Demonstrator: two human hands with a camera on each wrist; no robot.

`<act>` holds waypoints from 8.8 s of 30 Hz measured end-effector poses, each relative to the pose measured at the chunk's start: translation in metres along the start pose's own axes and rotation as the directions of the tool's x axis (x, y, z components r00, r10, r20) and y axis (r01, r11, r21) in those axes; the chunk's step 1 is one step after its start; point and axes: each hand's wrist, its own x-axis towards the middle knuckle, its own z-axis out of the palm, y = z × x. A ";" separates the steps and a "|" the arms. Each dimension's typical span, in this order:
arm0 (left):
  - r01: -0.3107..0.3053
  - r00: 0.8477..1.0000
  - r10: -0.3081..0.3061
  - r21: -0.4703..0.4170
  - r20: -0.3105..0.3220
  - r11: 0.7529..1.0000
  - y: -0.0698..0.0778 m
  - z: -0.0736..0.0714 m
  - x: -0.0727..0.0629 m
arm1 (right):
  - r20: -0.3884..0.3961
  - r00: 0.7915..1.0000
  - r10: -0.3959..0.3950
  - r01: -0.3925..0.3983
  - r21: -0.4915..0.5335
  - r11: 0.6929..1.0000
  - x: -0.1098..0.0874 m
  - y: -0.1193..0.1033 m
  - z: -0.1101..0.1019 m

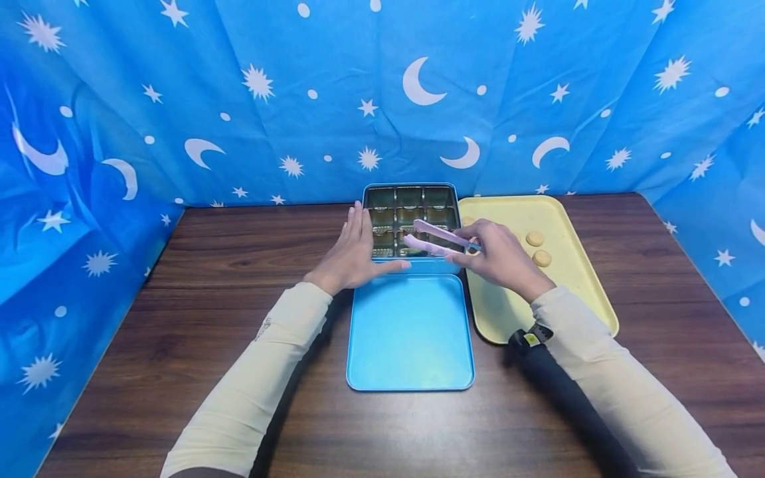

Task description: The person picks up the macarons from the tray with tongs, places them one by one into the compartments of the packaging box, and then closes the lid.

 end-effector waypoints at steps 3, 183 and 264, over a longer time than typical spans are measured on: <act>-0.003 1.000 0.003 0.005 -0.003 1.000 0.000 0.000 0.001 | -0.022 1.000 -0.013 0.013 0.002 1.000 -0.005 0.003 -0.006; 0.003 1.000 -0.003 0.041 -0.001 0.999 -0.001 0.001 -0.001 | 0.043 0.996 -0.084 0.084 -0.004 0.996 0.020 -0.031 0.031; -0.009 1.000 0.009 -0.022 -0.004 1.000 0.001 -0.001 -0.002 | -0.105 0.956 0.273 -0.283 -0.091 0.955 -0.099 0.135 -0.058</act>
